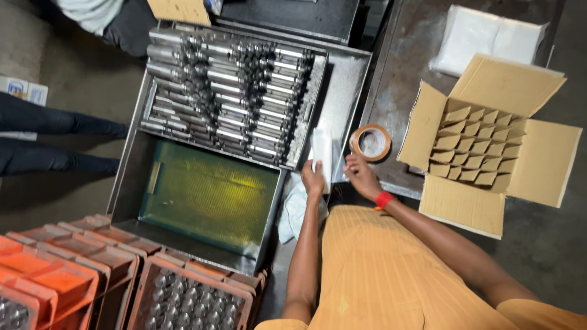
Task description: The person picks cylindrical metal parts from a tray, wipes each with a white cloth, and places them into a cardboard box with dividers. The person repeats this process for multiple parts, filling the box.
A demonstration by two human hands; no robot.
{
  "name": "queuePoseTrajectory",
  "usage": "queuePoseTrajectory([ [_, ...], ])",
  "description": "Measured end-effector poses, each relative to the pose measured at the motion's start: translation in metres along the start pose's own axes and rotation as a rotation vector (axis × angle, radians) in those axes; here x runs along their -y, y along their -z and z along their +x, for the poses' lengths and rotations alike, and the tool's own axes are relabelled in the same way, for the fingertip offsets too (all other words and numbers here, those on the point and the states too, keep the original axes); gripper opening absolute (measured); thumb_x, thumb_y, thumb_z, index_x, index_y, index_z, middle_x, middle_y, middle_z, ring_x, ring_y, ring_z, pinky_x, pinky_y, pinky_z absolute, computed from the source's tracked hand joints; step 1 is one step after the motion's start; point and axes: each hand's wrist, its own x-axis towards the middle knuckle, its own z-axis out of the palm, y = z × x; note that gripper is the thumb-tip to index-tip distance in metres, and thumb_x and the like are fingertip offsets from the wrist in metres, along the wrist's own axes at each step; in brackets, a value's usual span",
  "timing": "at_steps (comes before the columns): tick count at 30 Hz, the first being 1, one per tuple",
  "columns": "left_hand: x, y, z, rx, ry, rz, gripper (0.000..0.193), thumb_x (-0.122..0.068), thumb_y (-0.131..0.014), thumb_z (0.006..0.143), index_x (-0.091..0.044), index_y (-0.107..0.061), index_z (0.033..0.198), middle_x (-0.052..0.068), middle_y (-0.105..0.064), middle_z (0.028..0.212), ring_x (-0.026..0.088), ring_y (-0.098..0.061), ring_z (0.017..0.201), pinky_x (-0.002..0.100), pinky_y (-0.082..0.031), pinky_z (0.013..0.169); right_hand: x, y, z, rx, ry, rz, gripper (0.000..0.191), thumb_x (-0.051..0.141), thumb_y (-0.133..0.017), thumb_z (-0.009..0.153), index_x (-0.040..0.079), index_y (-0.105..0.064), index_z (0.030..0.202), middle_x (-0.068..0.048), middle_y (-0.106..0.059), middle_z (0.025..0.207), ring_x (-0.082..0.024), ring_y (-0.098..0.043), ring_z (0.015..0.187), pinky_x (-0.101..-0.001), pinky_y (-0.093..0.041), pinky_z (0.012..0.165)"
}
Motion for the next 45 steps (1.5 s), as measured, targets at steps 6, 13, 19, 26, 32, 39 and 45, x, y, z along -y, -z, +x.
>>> queuePoseTrajectory([
  [6,-0.006,-0.005,-0.051,0.214,0.172,-0.539,0.027,-0.021,-0.065,0.099,0.002,-0.066,0.113,0.006,-0.070,0.093,0.011,-0.061,0.081,0.029,-0.052,0.073,0.013,0.032,-0.015,0.105,0.101,0.273,0.054,0.021,-0.071,0.099,-0.004,-0.048,0.141,-0.008,-0.061,0.127,-0.015,-0.056,0.115,-0.0324,-0.049,0.096],
  [13,-0.054,-0.031,-0.112,0.081,0.140,-0.728,0.040,-0.017,-0.077,0.092,0.001,-0.058,0.122,0.006,-0.061,0.092,0.011,-0.057,0.079,0.028,-0.050,0.070,0.040,0.080,-0.058,-0.031,0.092,0.305,0.034,0.011,-0.063,0.106,-0.005,-0.060,0.135,-0.006,-0.068,0.114,-0.009,-0.058,0.101,-0.0258,-0.051,0.088],
  [19,-0.076,-0.027,-0.106,0.423,0.287,-0.889,0.045,-0.024,-0.073,0.092,0.000,-0.058,0.127,0.007,-0.069,0.106,0.017,-0.068,0.095,0.031,-0.057,0.080,0.046,0.099,-0.095,0.149,-0.055,0.467,0.042,0.018,-0.060,0.102,0.004,-0.052,0.140,-0.003,-0.068,0.114,-0.010,-0.062,0.098,-0.0278,-0.053,0.082],
  [26,-0.062,-0.037,-0.132,0.352,0.102,-0.685,0.047,-0.037,-0.062,0.104,0.007,-0.068,0.120,0.007,-0.074,0.105,0.015,-0.067,0.096,0.032,-0.056,0.085,0.059,0.129,-0.110,-0.109,0.297,-0.361,0.033,0.026,-0.071,0.099,0.003,-0.064,0.120,-0.016,-0.070,0.112,-0.028,-0.071,0.097,-0.0392,-0.057,0.083],
  [32,-0.044,-0.029,-0.150,0.269,-0.012,-0.419,0.048,-0.042,-0.059,0.104,0.004,-0.064,0.117,0.007,-0.071,0.099,0.012,-0.063,0.089,0.030,-0.053,0.077,0.057,0.140,-0.093,0.144,0.208,0.014,0.023,0.025,-0.073,0.097,0.003,-0.071,0.104,-0.010,-0.074,0.096,-0.014,-0.070,0.084,-0.0314,-0.060,0.075],
  [39,-0.072,-0.012,-0.145,0.086,0.027,-0.508,0.027,-0.020,-0.051,0.105,0.003,-0.064,0.108,0.008,-0.071,0.089,0.016,-0.066,0.080,0.032,-0.054,0.073,0.058,0.121,-0.112,0.115,0.176,-0.100,0.021,0.023,-0.073,0.096,0.002,-0.071,0.093,-0.005,-0.073,0.081,-0.012,-0.069,0.072,-0.0292,-0.057,0.066],
  [45,-0.086,0.020,-0.113,0.304,-0.554,0.006,0.030,0.005,-0.050,0.090,0.001,-0.065,0.115,0.017,-0.069,0.093,0.034,-0.071,0.090,0.041,-0.053,0.079,0.063,0.143,-0.083,0.277,0.296,-0.155,0.037,0.030,-0.071,0.091,-0.003,-0.062,0.105,-0.005,-0.064,0.080,-0.013,-0.063,0.071,-0.0307,-0.052,0.064],
])
